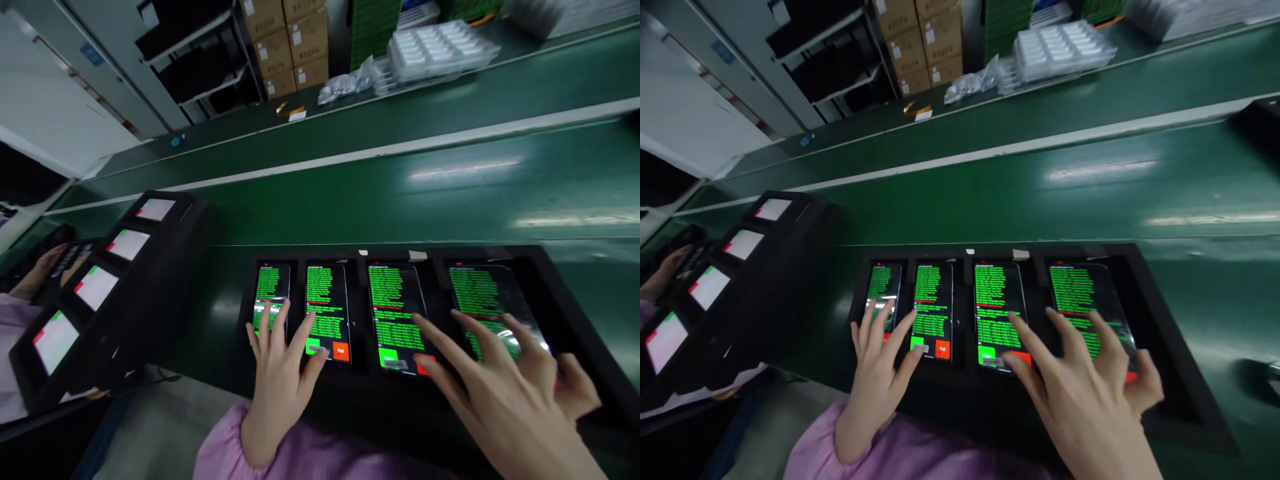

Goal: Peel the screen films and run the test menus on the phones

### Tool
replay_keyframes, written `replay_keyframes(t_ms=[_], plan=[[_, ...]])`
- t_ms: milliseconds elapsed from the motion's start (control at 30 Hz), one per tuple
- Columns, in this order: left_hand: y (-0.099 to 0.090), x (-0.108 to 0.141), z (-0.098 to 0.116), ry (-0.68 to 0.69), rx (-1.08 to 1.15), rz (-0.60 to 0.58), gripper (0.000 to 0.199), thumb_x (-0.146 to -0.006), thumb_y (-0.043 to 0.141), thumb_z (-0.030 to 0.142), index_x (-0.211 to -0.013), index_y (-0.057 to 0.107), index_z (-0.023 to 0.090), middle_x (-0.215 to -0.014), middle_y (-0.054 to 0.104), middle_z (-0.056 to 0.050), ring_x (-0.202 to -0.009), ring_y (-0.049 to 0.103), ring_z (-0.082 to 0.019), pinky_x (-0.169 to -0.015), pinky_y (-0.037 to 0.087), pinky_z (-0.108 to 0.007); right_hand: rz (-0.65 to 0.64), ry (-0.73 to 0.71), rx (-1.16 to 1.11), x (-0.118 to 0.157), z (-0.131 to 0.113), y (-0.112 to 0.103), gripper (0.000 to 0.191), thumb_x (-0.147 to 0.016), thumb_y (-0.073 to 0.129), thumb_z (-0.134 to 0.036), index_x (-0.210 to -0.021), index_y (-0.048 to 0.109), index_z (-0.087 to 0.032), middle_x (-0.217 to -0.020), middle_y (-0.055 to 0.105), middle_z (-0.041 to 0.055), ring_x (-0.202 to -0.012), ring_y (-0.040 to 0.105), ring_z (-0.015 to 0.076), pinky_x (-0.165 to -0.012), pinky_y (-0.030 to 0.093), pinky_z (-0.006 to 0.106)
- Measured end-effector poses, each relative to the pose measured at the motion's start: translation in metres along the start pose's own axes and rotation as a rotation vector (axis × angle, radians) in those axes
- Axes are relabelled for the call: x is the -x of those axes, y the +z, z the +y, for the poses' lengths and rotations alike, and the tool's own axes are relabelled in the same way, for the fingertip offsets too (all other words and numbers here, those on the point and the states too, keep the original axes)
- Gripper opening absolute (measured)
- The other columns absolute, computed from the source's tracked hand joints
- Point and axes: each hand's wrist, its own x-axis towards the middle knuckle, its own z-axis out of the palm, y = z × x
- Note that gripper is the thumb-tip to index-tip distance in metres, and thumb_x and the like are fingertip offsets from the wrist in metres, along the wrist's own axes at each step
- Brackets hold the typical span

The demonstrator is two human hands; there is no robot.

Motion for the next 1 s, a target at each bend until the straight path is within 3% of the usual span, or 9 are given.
replay_keyframes(t_ms=[100,200,367,500,567,667,767,900,1000], plan=[[-0.005,0.017,-0.010,0.238,-0.016,0.061,0.052,-0.103,0.060,0.029,-0.155,0.055,0.034,-0.160,0.053,-0.010,-0.159,0.035,-0.033,-0.134,0.011,-0.068,-0.021,-0.091,-0.042,0.002,-0.015,-0.009,0.039,-0.111,0.044,-0.053,-0.129,0.073,-0.034,-0.142,0.065,0.0109,-0.142,0.048,0.0415,-0.109,0.035,0.063],[-0.006,0.035,-0.021,0.239,-0.118,0.024,0.048,-0.101,0.063,0.034,-0.149,0.061,0.036,-0.162,0.052,-0.008,-0.160,0.029,-0.040,-0.129,-0.007,-0.075,-0.030,-0.043,-0.111,0.012,-0.021,-0.017,0.047,-0.110,0.039,-0.063,-0.116,0.076,-0.036,-0.143,0.067,0.0038,-0.136,0.054,0.0318,-0.114,0.030,0.055],[-0.011,0.059,-0.076,0.038,0.014,0.177,0.056,-0.104,0.052,0.034,-0.160,0.048,0.038,-0.155,0.059,-0.009,-0.152,0.046,-0.035,-0.131,0.013,-0.069,0.088,0.034,0.013,0.036,0.014,-0.046,0.027,-0.111,0.051,-0.033,-0.125,0.073,-0.029,-0.134,0.069,0.0086,-0.125,0.060,0.0293,-0.105,0.039,0.049],[-0.009,0.063,-0.111,-0.032,-0.037,0.211,0.051,-0.103,0.059,0.037,-0.153,0.056,0.043,-0.164,0.051,-0.006,-0.159,0.036,-0.040,-0.128,0.022,-0.070,0.053,0.097,0.143,0.047,0.026,-0.061,0.035,-0.112,0.046,-0.044,-0.117,0.076,-0.027,-0.136,0.068,0.0103,-0.124,0.059,0.0342,-0.105,0.036,0.054],[-0.010,0.062,-0.106,-0.017,-0.046,0.280,0.055,-0.101,0.062,0.036,-0.155,0.054,0.044,-0.165,0.050,-0.005,-0.157,0.039,-0.040,-0.127,0.025,-0.068,0.052,0.067,0.110,0.045,0.019,-0.062,0.033,-0.112,0.047,-0.044,-0.122,0.075,-0.029,-0.135,0.068,0.0095,-0.124,0.059,0.0329,-0.108,0.035,0.055],[-0.013,0.058,-0.080,0.037,-0.023,0.350,0.058,-0.101,0.060,0.033,-0.157,0.051,0.041,-0.154,0.060,-0.008,-0.145,0.053,-0.036,-0.129,0.022,-0.066,0.022,0.030,0.134,0.040,0.002,-0.059,0.032,-0.112,0.048,-0.039,-0.134,0.069,-0.030,-0.139,0.064,0.0116,-0.125,0.058,0.0341,-0.106,0.038,0.057],[-0.012,0.053,-0.049,0.054,-0.025,0.186,0.062,-0.103,0.056,0.038,-0.163,0.042,0.040,-0.150,0.058,-0.012,-0.139,0.054,-0.037,-0.127,0.022,-0.073,-0.068,0.102,0.239,0.039,-0.014,-0.050,0.043,-0.113,0.038,-0.048,-0.145,0.064,-0.036,-0.151,0.055,0.0148,-0.131,0.054,0.0416,-0.100,0.043,0.064],[-0.002,0.041,-0.019,-0.024,-0.149,-0.125,0.062,-0.104,0.052,0.050,-0.163,0.035,0.050,-0.155,0.044,-0.016,-0.144,0.040,-0.052,-0.102,0.031,-0.095,-0.174,0.136,0.315,0.041,-0.026,-0.030,0.052,-0.110,0.035,-0.060,-0.157,0.052,-0.047,-0.162,0.044,0.0184,-0.141,0.044,0.0542,-0.093,0.046,0.080],[0.005,0.013,-0.006,-0.065,-0.181,-0.183,0.053,-0.105,0.051,0.053,-0.157,0.044,0.054,-0.153,0.040,-0.015,-0.148,0.035,-0.055,-0.097,0.027,-0.100,-0.176,0.176,0.318,0.025,-0.024,-0.012,0.053,-0.106,0.044,-0.066,-0.154,0.055,-0.048,-0.158,0.045,0.0211,-0.144,0.041,0.0564,-0.097,0.042,0.086]])
